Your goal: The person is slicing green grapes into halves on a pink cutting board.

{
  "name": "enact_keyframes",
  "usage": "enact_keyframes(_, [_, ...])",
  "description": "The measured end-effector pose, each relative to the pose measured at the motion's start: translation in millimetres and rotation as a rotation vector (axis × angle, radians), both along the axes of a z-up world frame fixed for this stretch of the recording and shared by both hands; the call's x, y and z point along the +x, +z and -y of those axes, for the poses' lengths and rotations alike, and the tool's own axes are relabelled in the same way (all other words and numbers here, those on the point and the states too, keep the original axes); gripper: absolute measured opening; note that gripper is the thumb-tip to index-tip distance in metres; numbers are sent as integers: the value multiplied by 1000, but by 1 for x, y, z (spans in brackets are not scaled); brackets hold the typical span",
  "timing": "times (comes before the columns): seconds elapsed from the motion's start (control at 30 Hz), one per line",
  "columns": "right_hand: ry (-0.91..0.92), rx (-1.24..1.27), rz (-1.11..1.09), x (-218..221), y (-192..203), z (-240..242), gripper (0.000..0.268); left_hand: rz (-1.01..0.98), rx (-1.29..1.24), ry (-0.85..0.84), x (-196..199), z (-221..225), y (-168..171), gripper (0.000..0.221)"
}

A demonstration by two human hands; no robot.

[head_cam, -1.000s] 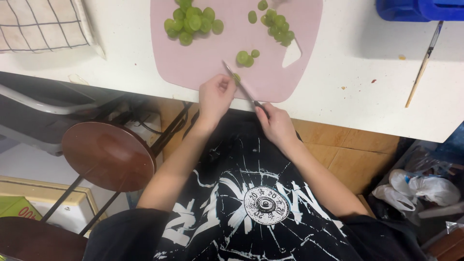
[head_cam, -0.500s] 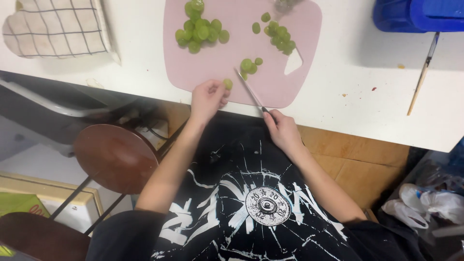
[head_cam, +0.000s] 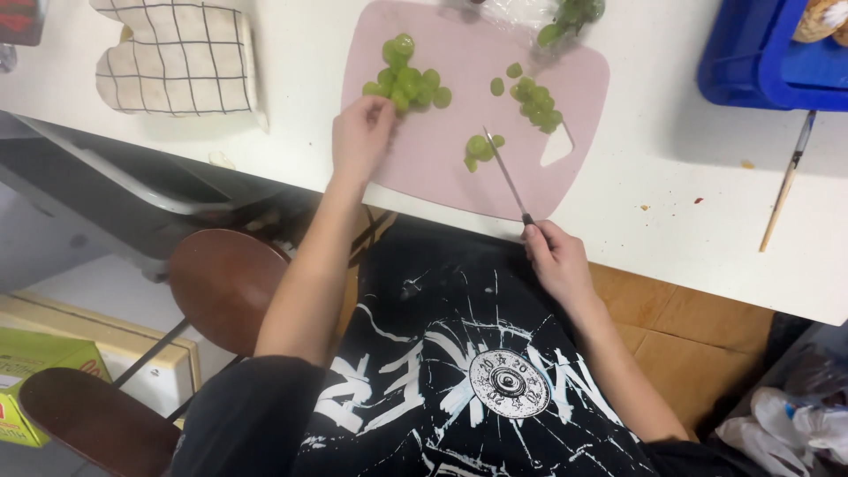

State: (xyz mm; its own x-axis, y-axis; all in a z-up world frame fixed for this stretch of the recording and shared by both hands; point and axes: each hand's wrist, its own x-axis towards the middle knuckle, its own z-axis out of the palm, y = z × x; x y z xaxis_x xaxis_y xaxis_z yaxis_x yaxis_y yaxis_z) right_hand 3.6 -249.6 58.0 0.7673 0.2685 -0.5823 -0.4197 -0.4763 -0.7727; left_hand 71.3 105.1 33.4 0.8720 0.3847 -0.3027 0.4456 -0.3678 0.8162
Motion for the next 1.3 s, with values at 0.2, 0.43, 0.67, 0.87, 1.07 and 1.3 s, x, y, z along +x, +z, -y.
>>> enact_keyframes(0.2, [-58, 10, -20, 3, 5, 15, 31, -41, 194, 26, -3, 2, 9, 26])
enact_keyframes(0.43, [-179, -44, -22, 5, 4, 37, 34, 106, 205, -224, -26, 61, -2, 23])
enact_keyframes(0.67, [-248, -47, -26, 11, 19, 34, 35, 209, 285, -519, 2, 92, 8, 42])
enact_keyframes(0.87, [-254, -76, 18, 9, 25, 31, 35, 192, 268, -553, -2, 98, -26, 28])
enact_keyframes(1.07, [-306, -98, 5, 12, 37, 22, 34, 351, 256, -407, 4, 51, -3, 30])
enact_keyframes(1.3, [56, -316, 81, 17, 38, -2, 32, 381, 397, -437, 19, -16, -5, 33])
